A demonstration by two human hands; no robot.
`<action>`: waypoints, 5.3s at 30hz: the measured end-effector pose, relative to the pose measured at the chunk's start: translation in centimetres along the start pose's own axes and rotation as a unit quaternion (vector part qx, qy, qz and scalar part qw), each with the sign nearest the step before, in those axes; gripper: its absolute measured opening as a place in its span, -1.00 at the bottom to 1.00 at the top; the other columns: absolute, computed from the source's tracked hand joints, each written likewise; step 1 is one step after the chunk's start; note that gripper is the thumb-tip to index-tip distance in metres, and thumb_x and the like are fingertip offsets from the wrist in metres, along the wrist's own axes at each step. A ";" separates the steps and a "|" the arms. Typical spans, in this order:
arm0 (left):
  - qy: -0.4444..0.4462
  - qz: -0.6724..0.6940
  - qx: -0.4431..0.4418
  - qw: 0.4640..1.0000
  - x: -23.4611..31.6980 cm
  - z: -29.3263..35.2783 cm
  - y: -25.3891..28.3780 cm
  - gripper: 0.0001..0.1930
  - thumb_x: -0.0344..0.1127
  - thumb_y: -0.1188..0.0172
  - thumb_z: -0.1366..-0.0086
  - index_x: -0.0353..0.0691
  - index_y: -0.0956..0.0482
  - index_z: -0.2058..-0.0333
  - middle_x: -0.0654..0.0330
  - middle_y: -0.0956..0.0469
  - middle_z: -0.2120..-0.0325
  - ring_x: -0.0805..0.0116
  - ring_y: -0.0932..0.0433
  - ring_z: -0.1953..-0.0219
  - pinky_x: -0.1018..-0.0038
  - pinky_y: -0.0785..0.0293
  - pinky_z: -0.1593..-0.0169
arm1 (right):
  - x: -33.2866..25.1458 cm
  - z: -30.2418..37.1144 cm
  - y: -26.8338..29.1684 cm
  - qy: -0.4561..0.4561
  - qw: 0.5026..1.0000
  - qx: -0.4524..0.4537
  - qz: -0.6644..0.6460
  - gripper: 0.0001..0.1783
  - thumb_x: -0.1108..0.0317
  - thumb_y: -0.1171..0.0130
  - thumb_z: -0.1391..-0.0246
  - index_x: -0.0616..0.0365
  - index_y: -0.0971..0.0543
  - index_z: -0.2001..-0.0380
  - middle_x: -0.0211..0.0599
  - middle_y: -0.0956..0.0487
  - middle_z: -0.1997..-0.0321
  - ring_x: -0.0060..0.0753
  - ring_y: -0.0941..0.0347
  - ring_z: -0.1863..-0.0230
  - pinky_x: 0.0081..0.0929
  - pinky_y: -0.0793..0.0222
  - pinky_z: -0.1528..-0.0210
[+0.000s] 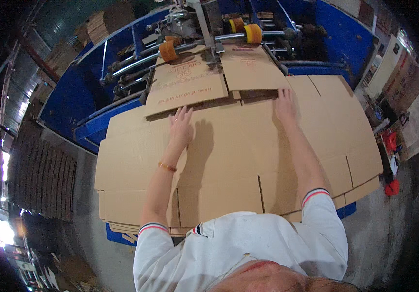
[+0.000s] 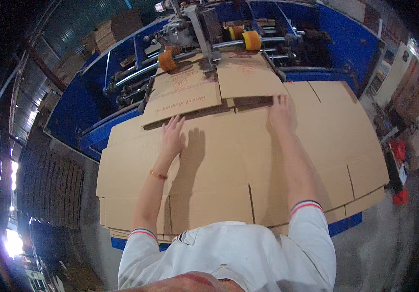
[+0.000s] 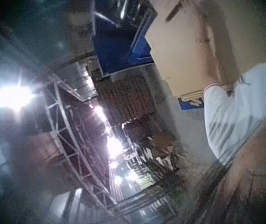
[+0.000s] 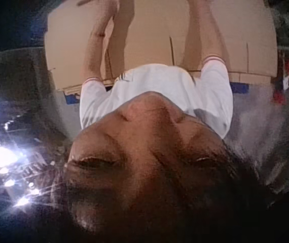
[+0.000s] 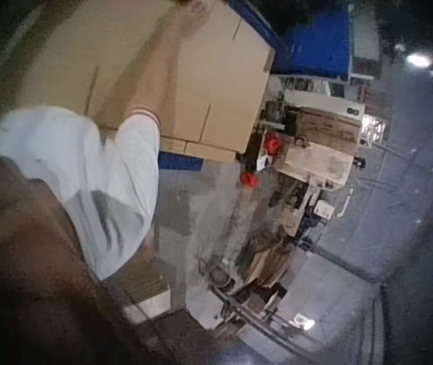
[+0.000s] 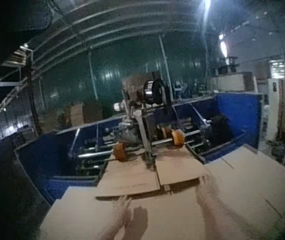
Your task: The person repeatedly picks up flat cardboard sheets from a conveyor and stacks them on a blue pallet. The person handles the sheets one at a time, aligns them, and places them in a growing pile. The person occasionally points toward the stack before resuming stacking.
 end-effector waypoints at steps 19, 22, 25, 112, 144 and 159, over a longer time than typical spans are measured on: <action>0.606 -0.162 -0.035 0.778 -29.1 27.3 14.0 -0.40 0.24 -0.15 -0.10 -0.22 -0.60 0.17 -0.08 -0.56 0.17 0.00 -0.49 0.00 0.13 -0.37 -0.02 | 0.2 9.1 9.0 0.040 0.998 -0.051 -0.028 -0.73 0.36 0.02 -0.14 0.15 -0.56 0.13 -0.17 -0.51 -0.04 -0.11 -0.35 -0.13 -0.25 -0.30 -0.15; 0.615 -0.199 -0.047 0.762 -27.1 25.0 17.4 -0.42 0.23 -0.19 -0.06 -0.19 -0.62 0.19 -0.03 -0.57 0.14 0.05 -0.49 -0.02 0.11 -0.31 -0.05 | 2.1 8.8 7.4 0.062 0.997 -0.038 0.000 -0.72 0.37 0.03 -0.15 0.14 -0.55 0.10 -0.19 -0.50 -0.06 -0.14 -0.36 -0.12 -0.27 -0.30 -0.15; 0.567 -0.277 -0.030 0.775 -26.5 24.8 18.8 -0.48 0.16 -0.24 -0.03 -0.20 -0.64 0.24 -0.03 -0.58 0.18 0.05 -0.52 0.05 0.13 -0.35 0.01 | 1.8 8.7 7.1 0.077 0.996 -0.040 -0.005 -0.71 0.38 0.03 -0.15 0.14 -0.54 0.09 -0.20 -0.50 -0.06 -0.15 -0.37 -0.11 -0.27 -0.31 -0.15; -0.080 0.191 -0.338 0.918 -1.0 15.9 13.4 -0.33 -0.27 -0.20 -0.07 0.03 -0.28 -0.22 0.07 -0.01 -0.32 -0.01 0.05 -0.36 0.01 0.06 -0.32 | -12.2 18.9 23.3 0.171 0.942 -0.242 -0.155 -0.36 0.46 -0.14 0.16 -0.01 -0.44 -0.12 -0.18 -0.34 -0.26 -0.10 -0.16 -0.32 -0.16 -0.07 -0.31; 0.427 -0.008 -0.114 0.897 -21.5 7.4 0.2 -0.24 0.17 0.40 -0.38 -0.50 -0.55 0.25 -0.35 -0.52 0.29 -0.26 -0.49 0.12 0.04 -0.37 0.02 | 7.2 0.7 2.7 -0.258 0.886 -0.208 -0.324 -0.22 -0.20 0.32 -0.25 0.40 -0.51 0.06 0.15 -0.55 0.08 -0.01 -0.43 -0.05 -0.31 -0.24 -0.10; 0.452 0.035 -0.082 0.887 -18.4 5.3 0.9 -0.36 0.09 0.33 -0.37 -0.42 -0.57 0.24 -0.29 -0.52 0.24 -0.22 -0.48 0.09 0.08 -0.35 -0.02 | 4.2 -0.6 4.2 -0.089 0.958 -0.252 0.108 -0.30 0.00 0.45 -0.29 0.33 -0.59 0.36 0.21 -0.57 0.30 0.22 -0.50 0.20 0.01 -0.37 0.06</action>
Point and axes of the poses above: each hand's wrist, its own z-axis away from the middle knuckle, its own y-axis out of the back of the hand, x = y × z, the point moved 1 cm from there along -z, towards the middle knuckle
